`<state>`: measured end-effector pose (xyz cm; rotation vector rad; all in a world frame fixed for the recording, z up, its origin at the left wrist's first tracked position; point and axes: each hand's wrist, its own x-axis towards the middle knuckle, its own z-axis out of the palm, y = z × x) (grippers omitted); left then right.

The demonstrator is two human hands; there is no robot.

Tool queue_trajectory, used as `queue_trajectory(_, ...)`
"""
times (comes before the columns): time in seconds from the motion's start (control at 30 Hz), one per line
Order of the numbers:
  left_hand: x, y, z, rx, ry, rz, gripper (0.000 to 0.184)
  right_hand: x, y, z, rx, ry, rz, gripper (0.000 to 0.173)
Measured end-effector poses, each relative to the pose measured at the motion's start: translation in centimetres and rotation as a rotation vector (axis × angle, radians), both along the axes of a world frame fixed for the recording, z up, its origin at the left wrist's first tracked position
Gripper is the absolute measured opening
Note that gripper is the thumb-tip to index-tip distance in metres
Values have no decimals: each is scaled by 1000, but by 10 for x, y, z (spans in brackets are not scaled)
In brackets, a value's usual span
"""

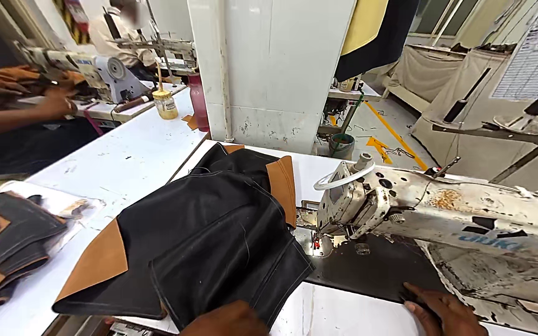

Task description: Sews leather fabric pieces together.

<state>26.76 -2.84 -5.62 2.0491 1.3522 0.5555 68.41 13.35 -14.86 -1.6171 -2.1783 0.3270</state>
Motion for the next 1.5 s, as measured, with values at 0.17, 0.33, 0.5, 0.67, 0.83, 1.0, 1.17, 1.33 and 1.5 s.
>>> queue_trajectory(0.17,68,76,-79,273,273,430,50,-17,-10,0,41,15,15,46)
queue_trajectory(0.33,48,69,-105,385,271,513,22,9,-17,-9,26,3,19,37)
queue_trajectory(0.5,21,17,-86,234,180,447,22,-57,-39,2,88,105,222,31)
queue_trajectory(0.67,16,-12,-81,182,153,446,24,-156,-50,-3,240,-49,416,25)
queue_trajectory(0.83,15,-11,-86,208,131,472,24,-197,-22,-15,561,-114,454,20)
queue_trajectory(1.0,14,-11,-88,211,120,477,24,-198,-18,-16,555,-109,447,20)
queue_trajectory(1.17,15,-12,-87,212,104,484,23,-181,-34,-12,439,-123,384,21)
queue_trajectory(1.33,13,-13,-87,214,92,479,23,-193,-43,-12,480,-104,419,21)
queue_trajectory(1.5,10,-13,-84,195,63,464,23,-194,-46,1,368,-136,330,17)
